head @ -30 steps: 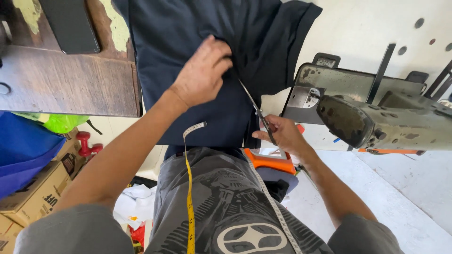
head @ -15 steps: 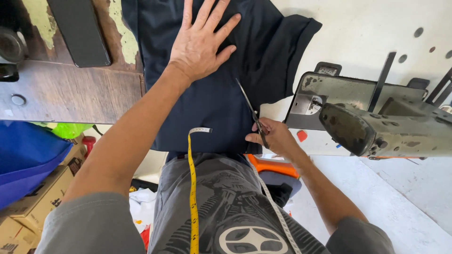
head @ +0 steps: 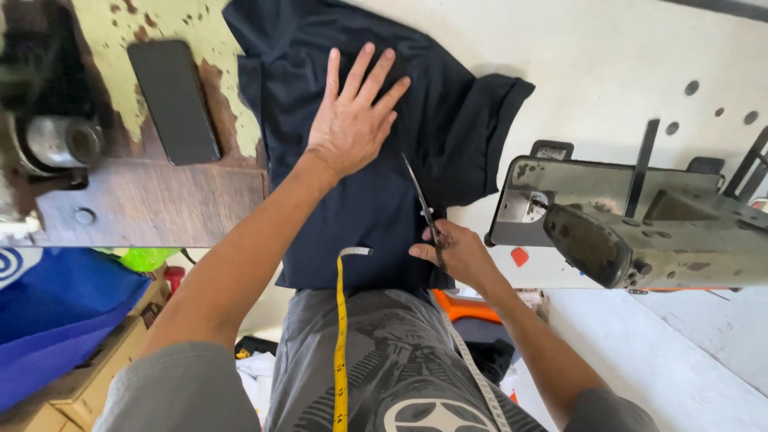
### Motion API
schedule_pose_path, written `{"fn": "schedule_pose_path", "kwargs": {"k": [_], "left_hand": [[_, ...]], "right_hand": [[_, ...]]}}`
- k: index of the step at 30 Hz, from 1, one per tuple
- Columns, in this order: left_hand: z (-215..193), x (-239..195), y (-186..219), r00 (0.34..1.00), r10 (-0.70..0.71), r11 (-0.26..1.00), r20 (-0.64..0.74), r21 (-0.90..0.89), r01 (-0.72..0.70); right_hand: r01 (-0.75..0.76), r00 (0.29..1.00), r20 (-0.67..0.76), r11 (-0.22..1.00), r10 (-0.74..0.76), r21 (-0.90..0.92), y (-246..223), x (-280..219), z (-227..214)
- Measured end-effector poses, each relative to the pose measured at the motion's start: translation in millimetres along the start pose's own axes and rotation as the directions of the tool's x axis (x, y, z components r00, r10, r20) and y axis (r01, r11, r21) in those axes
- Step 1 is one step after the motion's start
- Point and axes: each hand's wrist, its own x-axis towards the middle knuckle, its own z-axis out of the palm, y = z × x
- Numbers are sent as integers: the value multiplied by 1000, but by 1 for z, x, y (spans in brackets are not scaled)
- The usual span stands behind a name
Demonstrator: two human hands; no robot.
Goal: A person uses scissors to cut out pattern pieces from dark blue fabric on a workbench in a sewing factory.
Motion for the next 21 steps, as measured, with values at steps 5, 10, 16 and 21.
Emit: {"fn": "schedule_pose_path", "kwargs": {"k": [5,10,16,21], "left_hand": [[4,12,-21,987,114,993,-116,48,-109],[5,24,-35,977,181,983,-111,58,-176],[-1,25,-32,983,168,986,-72,30,-166],[-1,22,-32,987,149,989,-66,23,-148]], "right_hand": [[118,991,36,963,-131,244,3,-8,6],[-43,999,4,978,43,206,-34,-6,4],[-20,999,-26,989,24,150,-37,-3,7],[55,998,-9,947,-55,316,-33,-3,17]]}}
